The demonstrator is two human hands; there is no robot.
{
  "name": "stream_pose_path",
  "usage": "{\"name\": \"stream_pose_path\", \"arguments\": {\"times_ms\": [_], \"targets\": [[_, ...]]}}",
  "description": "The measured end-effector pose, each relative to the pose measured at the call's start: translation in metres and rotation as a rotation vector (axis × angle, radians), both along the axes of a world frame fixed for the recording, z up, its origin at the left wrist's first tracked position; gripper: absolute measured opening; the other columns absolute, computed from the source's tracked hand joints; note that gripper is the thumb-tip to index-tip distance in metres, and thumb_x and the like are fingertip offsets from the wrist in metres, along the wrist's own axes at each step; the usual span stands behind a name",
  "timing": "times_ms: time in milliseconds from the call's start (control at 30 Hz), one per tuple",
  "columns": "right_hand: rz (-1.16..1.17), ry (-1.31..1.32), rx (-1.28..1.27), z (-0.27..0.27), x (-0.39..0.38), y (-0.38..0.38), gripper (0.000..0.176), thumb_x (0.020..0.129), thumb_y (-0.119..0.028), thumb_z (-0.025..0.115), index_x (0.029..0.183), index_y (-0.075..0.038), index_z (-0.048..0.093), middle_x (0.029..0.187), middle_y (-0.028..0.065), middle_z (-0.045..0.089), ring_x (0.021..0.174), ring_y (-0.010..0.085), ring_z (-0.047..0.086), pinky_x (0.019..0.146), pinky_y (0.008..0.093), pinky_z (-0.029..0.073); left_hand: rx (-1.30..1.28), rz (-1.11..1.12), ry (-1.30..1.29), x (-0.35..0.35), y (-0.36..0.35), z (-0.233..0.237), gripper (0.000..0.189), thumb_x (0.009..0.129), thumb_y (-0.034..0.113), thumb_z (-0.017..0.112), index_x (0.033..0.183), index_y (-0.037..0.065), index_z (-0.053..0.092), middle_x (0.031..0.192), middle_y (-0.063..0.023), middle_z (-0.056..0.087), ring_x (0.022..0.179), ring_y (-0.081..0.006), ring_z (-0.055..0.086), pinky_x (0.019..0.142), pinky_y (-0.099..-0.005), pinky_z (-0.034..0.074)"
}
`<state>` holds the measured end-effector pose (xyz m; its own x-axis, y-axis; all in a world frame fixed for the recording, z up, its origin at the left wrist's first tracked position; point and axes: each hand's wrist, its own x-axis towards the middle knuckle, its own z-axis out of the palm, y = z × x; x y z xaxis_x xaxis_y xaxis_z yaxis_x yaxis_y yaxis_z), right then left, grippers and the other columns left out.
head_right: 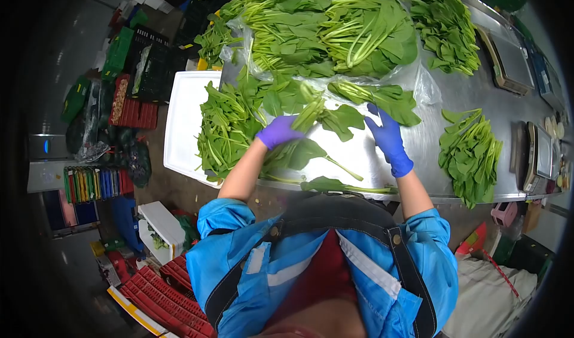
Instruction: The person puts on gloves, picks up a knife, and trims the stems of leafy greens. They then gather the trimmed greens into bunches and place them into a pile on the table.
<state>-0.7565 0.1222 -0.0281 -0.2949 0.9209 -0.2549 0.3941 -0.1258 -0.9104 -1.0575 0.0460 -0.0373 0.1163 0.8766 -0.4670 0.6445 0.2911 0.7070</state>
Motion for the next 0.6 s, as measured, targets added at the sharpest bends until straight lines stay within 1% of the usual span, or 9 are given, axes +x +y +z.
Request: {"name": "stream_pose_path", "arguments": {"times_ms": [33, 100, 133, 167, 233, 367, 433, 500, 600], "targets": [[-0.001, 0.02, 0.087, -0.005, -0.001, 0.0, 0.038, 0.086, -0.024, 0.06, 0.12, -0.008, 0.057, 0.101, 0.0046, 0.064, 0.052, 0.0061, 0.048, 0.049, 0.0241, 0.042, -0.002, 0.001, -0.001, 0.001, -0.006, -0.025, 0.052, 0.073, 0.015, 0.067, 0.123, 0.01, 0.053, 0.111, -0.0192, 0.06, 0.098, -0.034, 0.06, 0.087, -0.036, 0.046], [0.103, -0.098, -0.073, 0.02, -0.006, -0.005, 0.038, 0.085, -0.018, 0.059, 0.122, -0.011, 0.056, 0.09, 0.0076, 0.067, 0.06, 0.0121, 0.059, 0.059, 0.0275, 0.047, 0.534, 0.034, 0.373, 0.009, -0.017, -0.056, 0.052, 0.077, 0.019, 0.061, 0.127, 0.007, 0.05, 0.118, -0.017, 0.057, 0.104, -0.0297, 0.057, 0.091, -0.0341, 0.044], [0.177, -0.082, 0.011, 0.016, -0.007, -0.008, 0.038, 0.086, -0.017, 0.059, 0.123, -0.011, 0.056, 0.085, 0.0073, 0.068, 0.062, 0.0131, 0.061, 0.06, 0.0275, 0.047, 0.73, -0.013, 0.622, 0.026, -0.021, -0.028, 0.055, 0.078, 0.016, 0.059, 0.13, 0.008, 0.046, 0.127, -0.0191, 0.05, 0.112, -0.0342, 0.052, 0.095, -0.0363, 0.042], [0.252, -0.073, 0.09, 0.01, -0.008, -0.013, 0.038, 0.086, -0.015, 0.058, 0.123, -0.012, 0.056, 0.079, 0.0069, 0.068, 0.063, 0.0141, 0.062, 0.061, 0.0276, 0.048, 0.729, -0.024, 0.617, 0.035, -0.023, -0.01, 0.055, 0.078, 0.016, 0.059, 0.13, 0.008, 0.046, 0.127, -0.0191, 0.05, 0.112, -0.0342, 0.052, 0.095, -0.0363, 0.042], [0.332, -0.042, 0.196, 0.011, -0.016, -0.023, 0.038, 0.085, -0.01, 0.058, 0.122, -0.011, 0.056, 0.079, 0.0098, 0.068, 0.069, 0.0156, 0.065, 0.063, 0.0278, 0.05, 0.421, 0.126, -0.099, 0.054, -0.025, 0.019, 0.063, 0.077, 0.016, 0.061, 0.135, 0.008, 0.039, 0.129, -0.0206, 0.048, 0.115, -0.0359, 0.05, 0.097, -0.0378, 0.04], [0.307, 0.196, 0.349, 0.012, -0.03, -0.033, 0.046, 0.081, 0.002, 0.058, 0.126, -0.009, 0.053, 0.077, 0.0097, 0.066, 0.07, 0.0159, 0.063, 0.064, 0.0269, 0.049, 0.435, 0.066, -0.122, 0.084, -0.027, 0.071, 0.064, 0.082, 0.022, 0.061, 0.138, 0.008, 0.033, 0.123, -0.0206, 0.053, 0.112, -0.0351, 0.052, 0.092, -0.0373, 0.043], [0.306, 0.04, 0.489, 0.016, -0.032, -0.03, 0.047, 0.078, 0.002, 0.058, 0.124, -0.01, 0.055, 0.081, 0.0131, 0.066, 0.07, 0.0215, 0.064, 0.064, 0.0301, 0.05, 0.474, 0.09, -0.124, 0.088, -0.03, 0.062, 0.055, 0.085, 0.024, 0.059, 0.133, 0.007, 0.039, 0.118, -0.0199, 0.056, 0.107, -0.0349, 0.055, 0.088, -0.0377, 0.044], [0.332, -0.055, 0.462, 0.014, -0.03, -0.029, 0.045, 0.078, 0.001, 0.058, 0.121, -0.011, 0.057, 0.08, 0.0147, 0.066, 0.069, 0.0237, 0.064, 0.064, 0.0314, 0.05, 0.477, 0.069, -0.079, 0.091, -0.033, 0.05, 0.048, 0.087, 0.026, 0.057, 0.131, 0.009, 0.042, 0.106, -0.0196, 0.061, 0.09, -0.0404, 0.059, 0.076, -0.0425, 0.048], [0.337, -0.201, 0.412, 0.002, -0.028, -0.03, 0.039, 0.079, -0.004, 0.058, 0.116, -0.014, 0.061, 0.078, 0.0164, 0.065, 0.066, 0.0267, 0.064, 0.063, 0.033, 0.05, 0.467, 0.067, -0.081, 0.099, -0.042, 0.048, 0.042, 0.089, 0.023, 0.055, 0.126, 0.006, 0.047, 0.096, -0.0167, 0.065, 0.08, -0.0374, 0.062, 0.072, -0.0425, 0.049]]}}
